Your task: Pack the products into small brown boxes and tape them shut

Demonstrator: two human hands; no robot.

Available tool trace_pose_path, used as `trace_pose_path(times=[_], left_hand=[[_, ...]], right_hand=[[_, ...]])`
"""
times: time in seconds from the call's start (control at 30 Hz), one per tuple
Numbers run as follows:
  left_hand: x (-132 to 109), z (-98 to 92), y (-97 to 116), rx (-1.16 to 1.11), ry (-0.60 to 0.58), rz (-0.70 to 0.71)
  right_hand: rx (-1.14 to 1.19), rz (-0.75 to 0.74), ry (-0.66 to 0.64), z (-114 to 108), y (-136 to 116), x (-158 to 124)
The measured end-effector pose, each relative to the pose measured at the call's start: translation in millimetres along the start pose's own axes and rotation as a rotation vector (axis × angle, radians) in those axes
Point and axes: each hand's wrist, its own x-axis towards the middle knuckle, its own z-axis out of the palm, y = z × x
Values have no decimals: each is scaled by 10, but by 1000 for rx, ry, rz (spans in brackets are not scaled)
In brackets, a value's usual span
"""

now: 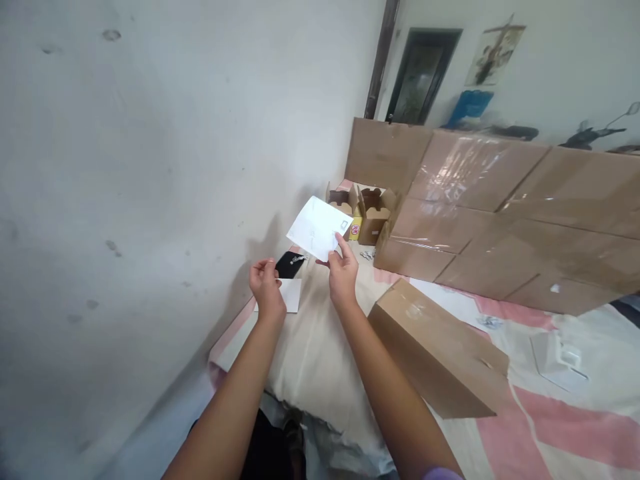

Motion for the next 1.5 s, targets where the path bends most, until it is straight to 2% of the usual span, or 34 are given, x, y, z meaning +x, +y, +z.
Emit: trace_pose_path(times=[0.1, 0.23, 0.3, 0.4, 0.47, 0.53, 0.63, 0.73, 0.93, 1.03, 1.13, 1.23, 1.33, 1.43, 1.5], left_hand=[[-99, -76, 100, 49, -2, 102], [-291, -262, 425, 121, -27, 303], [-388, -377, 618, 242, -142, 519], [-482, -507, 796, 553, -487, 906], [-506, -539, 804, 719, -659, 1018], [-515, -534, 746, 810, -731, 1048], [-523, -489, 633, 839, -740, 1107], [-527, -439, 567, 845, -706, 1159], [-526, -389, 569, 905, -720, 1148], [-529, -399, 578, 893, -714, 1073], [-505, -428, 578, 800, -638, 935], [-447, -471, 578, 689, -494, 738], [-375, -520, 576, 626, -324, 605], [-317, -556, 558, 600, -225, 563], [-284, -566, 533, 595, -199, 546]], right_hand=[[-55, -47, -4, -125, -144, -132], [-251, -134, -74, -340, -344, -427], [-363, -194, -157, -466, -445, -586], [-512, -353, -323, -634, -572, -772], [-571, -455, -426, -711, -632, -849], [-600, -507, -504, -758, -671, -894], [-615, -522, -573, -783, -694, -925], [-600, -498, -586, -781, -686, -935], [-601, -408, -560, -754, -617, -953], [-605, -377, -565, -741, -551, -980], [-596, -292, -526, -751, -452, -1015], [-531, -126, -394, -789, -315, -1012], [-425, 76, -189, -784, -133, -881], [-341, 237, -5, -630, 84, -577], [-308, 303, 30, -443, 224, -323]])
